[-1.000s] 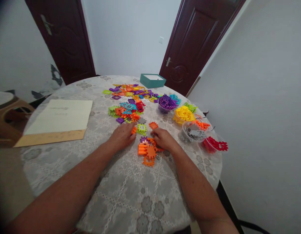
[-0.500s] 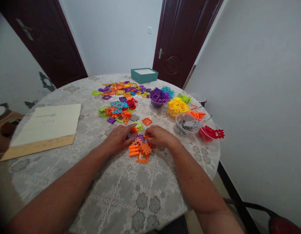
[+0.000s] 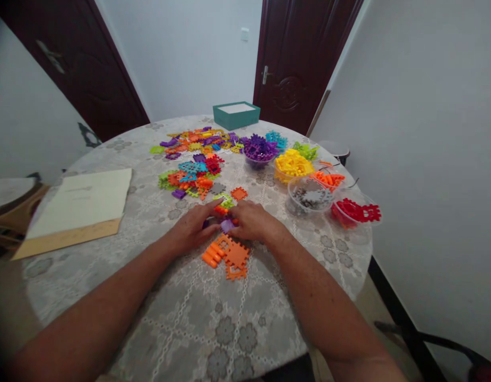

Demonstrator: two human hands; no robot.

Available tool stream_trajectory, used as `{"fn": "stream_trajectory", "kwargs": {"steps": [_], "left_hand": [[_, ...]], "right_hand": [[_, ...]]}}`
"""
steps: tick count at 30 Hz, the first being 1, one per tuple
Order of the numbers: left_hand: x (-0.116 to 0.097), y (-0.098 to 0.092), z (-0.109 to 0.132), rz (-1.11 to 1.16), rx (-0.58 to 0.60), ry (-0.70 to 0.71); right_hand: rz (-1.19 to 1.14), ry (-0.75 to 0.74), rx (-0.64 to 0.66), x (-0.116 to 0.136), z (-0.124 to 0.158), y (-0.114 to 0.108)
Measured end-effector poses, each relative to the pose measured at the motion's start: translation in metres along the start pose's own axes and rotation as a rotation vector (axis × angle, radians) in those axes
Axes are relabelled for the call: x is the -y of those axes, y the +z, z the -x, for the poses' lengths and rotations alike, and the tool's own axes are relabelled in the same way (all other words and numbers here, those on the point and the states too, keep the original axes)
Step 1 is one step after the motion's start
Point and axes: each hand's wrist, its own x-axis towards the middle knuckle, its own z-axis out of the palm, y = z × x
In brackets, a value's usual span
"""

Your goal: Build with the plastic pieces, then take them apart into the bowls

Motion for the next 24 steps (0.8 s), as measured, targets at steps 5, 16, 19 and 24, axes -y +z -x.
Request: {"fn": "stream_trajectory", "kwargs": {"steps": [5,16,19,24], "left_hand": [[0.015,-0.022,-0.002,0.209,-0.132,-0.210],[0.017,-0.048,0.008,-0.155,0.132,-0.157],[0.014,-0.045,0.008,-0.183,0.171,-0.115],[0.012,-0.039,0.006,-0.186,0.083,-0.092]], "right_hand": [[-0.066,-0.011,-0.054,0.005,-0.003,-0.001],[-0.334,-0.072,-0.269,-0.007,-0.005,-0.005],[-0.364,-0.082,-0.261,-0.007,-0.006,-0.004],[-0.482,-0.077,-0.267,0.000,-0.011,0.004]]}}
